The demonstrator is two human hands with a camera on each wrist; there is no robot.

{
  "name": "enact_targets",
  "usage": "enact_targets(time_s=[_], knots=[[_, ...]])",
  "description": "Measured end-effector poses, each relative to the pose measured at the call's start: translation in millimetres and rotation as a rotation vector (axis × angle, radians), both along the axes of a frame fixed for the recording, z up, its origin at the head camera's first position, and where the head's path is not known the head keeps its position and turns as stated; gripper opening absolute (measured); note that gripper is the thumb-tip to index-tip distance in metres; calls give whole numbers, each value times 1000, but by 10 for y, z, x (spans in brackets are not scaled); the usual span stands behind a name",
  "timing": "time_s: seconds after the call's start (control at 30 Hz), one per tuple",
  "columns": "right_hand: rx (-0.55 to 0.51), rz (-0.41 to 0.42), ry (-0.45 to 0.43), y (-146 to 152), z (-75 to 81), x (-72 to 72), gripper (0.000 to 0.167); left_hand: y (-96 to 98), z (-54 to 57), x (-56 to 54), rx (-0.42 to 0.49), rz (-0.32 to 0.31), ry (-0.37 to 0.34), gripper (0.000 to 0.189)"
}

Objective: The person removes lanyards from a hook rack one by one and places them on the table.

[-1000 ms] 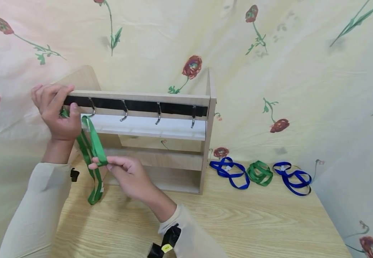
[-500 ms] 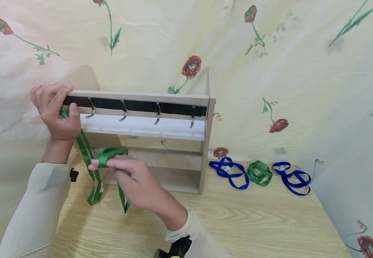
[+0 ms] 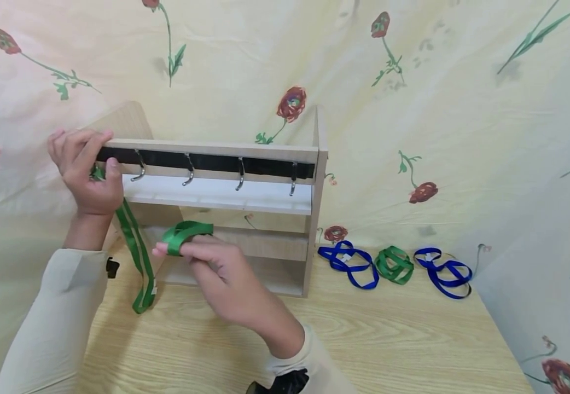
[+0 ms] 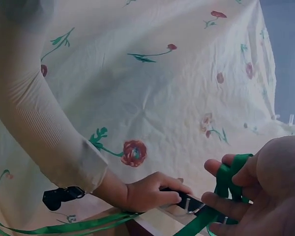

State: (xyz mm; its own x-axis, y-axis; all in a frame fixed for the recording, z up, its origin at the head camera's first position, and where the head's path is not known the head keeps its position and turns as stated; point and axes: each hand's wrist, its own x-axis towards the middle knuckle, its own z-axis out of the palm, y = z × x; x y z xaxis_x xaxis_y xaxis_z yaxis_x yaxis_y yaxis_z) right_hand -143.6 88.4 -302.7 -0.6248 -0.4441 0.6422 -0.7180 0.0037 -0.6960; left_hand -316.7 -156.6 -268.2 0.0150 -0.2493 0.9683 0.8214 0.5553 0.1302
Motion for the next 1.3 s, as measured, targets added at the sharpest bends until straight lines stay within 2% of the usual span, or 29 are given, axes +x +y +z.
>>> enact_targets(time_s=[0.3,0.53,0.9,1.03,1.3], knots=[[14,-24,-14,185,83,135,41,3,16,-10,2,-3,0,42],[-29,-8,93,316,100,244,40,1,-18,-38,-7,6,-5,42],[-173,-79,124,608,118,333,47,11,8,-18,10,3,0,42],[-205,-90,174,679,144,377,49,-6,13,-28,5,9,-6,43],[-183,-117,240,851,174,505,48,-23,-20,-47,5,12,-13,43]])
